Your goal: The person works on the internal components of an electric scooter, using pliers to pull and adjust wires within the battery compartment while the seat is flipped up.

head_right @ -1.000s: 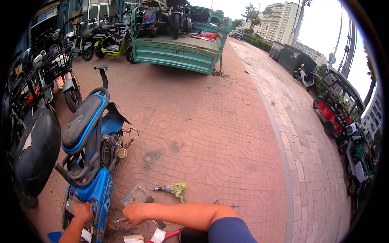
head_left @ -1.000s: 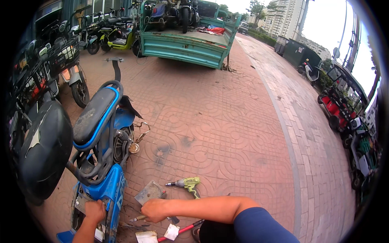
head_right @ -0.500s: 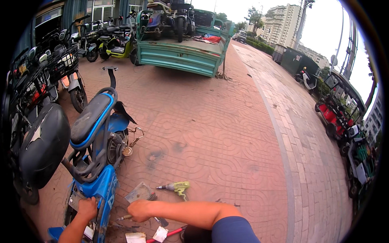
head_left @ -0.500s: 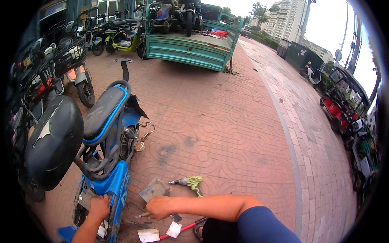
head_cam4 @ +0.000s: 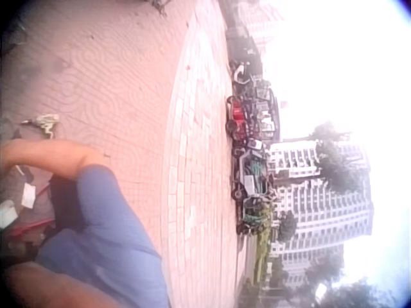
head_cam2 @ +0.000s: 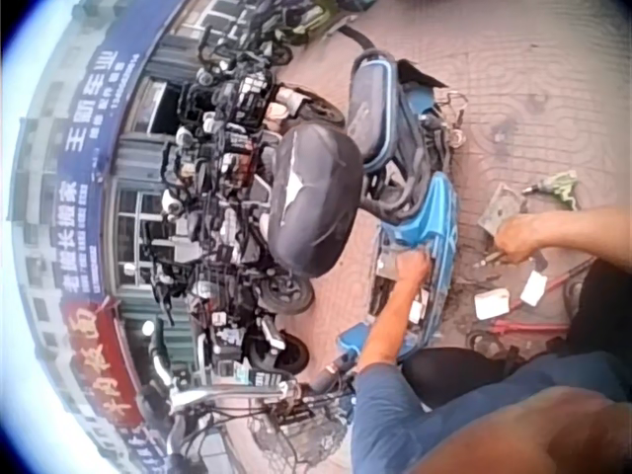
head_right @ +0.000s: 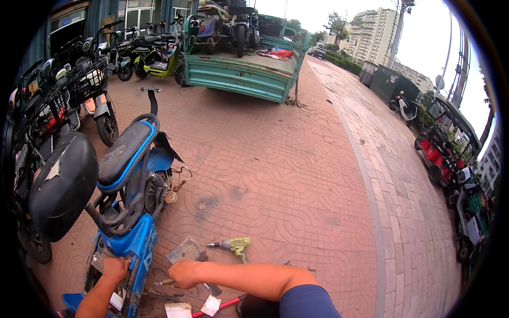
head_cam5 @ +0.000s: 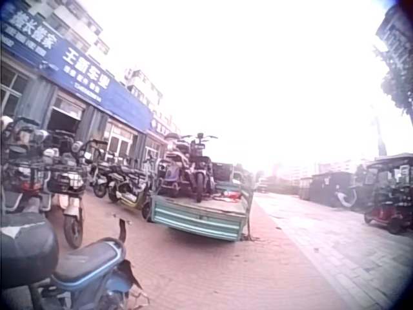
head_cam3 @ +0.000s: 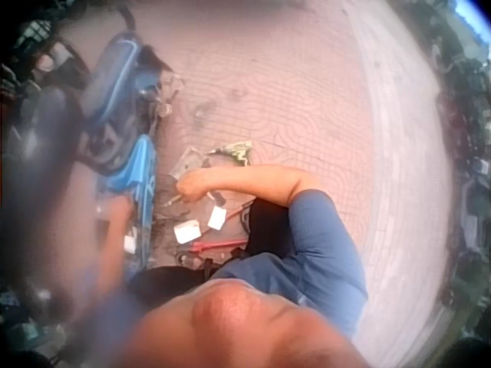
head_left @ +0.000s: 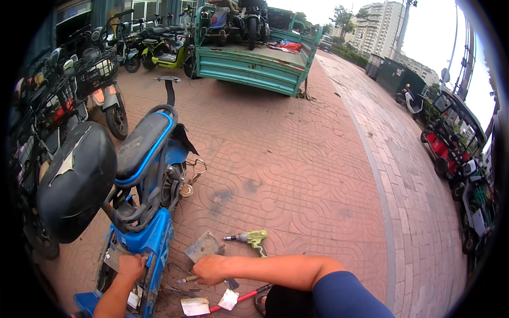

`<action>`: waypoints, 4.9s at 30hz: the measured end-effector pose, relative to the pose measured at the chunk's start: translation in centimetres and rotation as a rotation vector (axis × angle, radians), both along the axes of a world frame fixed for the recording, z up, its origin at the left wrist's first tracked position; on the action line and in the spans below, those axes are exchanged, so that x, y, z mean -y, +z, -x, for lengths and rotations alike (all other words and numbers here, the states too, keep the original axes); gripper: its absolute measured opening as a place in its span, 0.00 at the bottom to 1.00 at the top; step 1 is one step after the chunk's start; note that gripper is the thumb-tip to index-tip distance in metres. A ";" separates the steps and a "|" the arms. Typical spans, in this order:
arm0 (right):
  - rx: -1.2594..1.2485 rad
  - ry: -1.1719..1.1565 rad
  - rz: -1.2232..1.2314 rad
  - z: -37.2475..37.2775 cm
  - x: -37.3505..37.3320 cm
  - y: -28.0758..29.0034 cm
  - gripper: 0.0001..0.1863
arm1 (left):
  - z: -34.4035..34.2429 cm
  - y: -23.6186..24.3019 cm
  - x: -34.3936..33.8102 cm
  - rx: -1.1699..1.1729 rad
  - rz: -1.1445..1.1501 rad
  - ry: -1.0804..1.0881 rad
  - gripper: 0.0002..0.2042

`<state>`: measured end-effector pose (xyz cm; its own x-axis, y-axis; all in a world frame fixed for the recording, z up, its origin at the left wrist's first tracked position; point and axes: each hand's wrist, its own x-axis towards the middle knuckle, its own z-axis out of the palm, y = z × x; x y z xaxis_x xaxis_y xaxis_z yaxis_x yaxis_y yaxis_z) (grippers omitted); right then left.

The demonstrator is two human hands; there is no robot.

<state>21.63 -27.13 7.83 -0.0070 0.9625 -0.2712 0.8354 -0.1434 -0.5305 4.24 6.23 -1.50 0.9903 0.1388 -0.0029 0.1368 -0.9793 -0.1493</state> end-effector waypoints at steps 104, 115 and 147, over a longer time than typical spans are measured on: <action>-0.631 -0.657 -0.149 12.3 -11.3 -3.9 0.26 | 9.9 -6.7 -3.0 0.826 1.377 1.534 0.12; -0.115 -0.484 -0.162 13.9 -13.5 -2.5 0.29 | 9.7 -4.2 -0.7 0.511 1.715 1.387 0.18; 0.455 0.152 -0.187 9.6 -18.7 -0.8 0.07 | 9.1 -0.5 0.7 0.439 0.530 0.861 0.11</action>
